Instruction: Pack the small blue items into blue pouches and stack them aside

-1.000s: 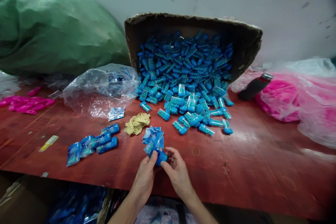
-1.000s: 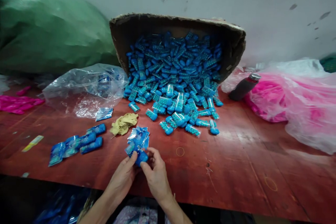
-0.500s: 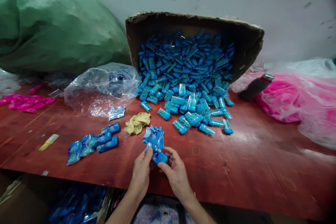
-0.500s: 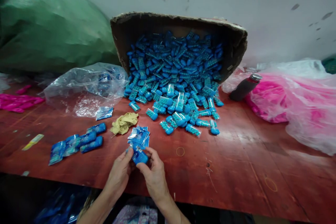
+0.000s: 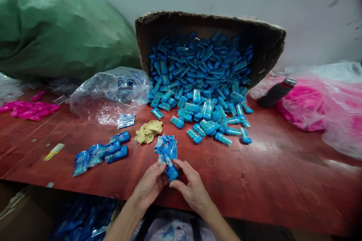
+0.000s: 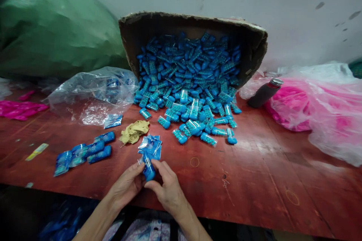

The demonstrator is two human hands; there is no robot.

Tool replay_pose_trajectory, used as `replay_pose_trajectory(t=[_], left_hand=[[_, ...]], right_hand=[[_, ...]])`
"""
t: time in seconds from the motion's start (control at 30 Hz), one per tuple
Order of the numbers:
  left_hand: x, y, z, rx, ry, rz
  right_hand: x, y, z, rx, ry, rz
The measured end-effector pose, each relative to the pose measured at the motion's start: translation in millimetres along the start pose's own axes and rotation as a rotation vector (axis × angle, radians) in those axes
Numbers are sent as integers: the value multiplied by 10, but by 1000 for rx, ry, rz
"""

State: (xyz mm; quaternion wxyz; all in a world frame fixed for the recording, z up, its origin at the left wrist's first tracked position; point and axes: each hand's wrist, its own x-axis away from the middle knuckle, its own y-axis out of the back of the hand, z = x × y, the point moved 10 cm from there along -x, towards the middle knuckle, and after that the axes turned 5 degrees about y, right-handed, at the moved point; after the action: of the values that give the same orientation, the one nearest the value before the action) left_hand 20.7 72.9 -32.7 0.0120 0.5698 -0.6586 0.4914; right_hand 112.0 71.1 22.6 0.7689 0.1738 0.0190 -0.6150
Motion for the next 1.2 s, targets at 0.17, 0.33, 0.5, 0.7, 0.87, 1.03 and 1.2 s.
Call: replay_pose_trajectory(t=[0.17,0.33,0.5,0.7,0.87,1.03,1.2], left_hand=[[12,-17,-31,-69,-25,-12],[19,-9,-120,-158,-82,-89],[-2,-19,-104,-67,-81,-21],[-4,19,19,31,33,94],[6,-80,49,27,63,209],[-5,-80,108,46,43,184],[10,-21,177,65,6,69]], right_hand=[[-31,64,40,-41,-23,-32],[1,20,92,5,31,-70],[8,22,-56,-126,-104,-121],[-25,79,-127,-149,-165,-79],[-78,73,-53,-103,-137,60],[-69,33,-120,-115,-167,125],[-57,18,-92,20,-84,144]])
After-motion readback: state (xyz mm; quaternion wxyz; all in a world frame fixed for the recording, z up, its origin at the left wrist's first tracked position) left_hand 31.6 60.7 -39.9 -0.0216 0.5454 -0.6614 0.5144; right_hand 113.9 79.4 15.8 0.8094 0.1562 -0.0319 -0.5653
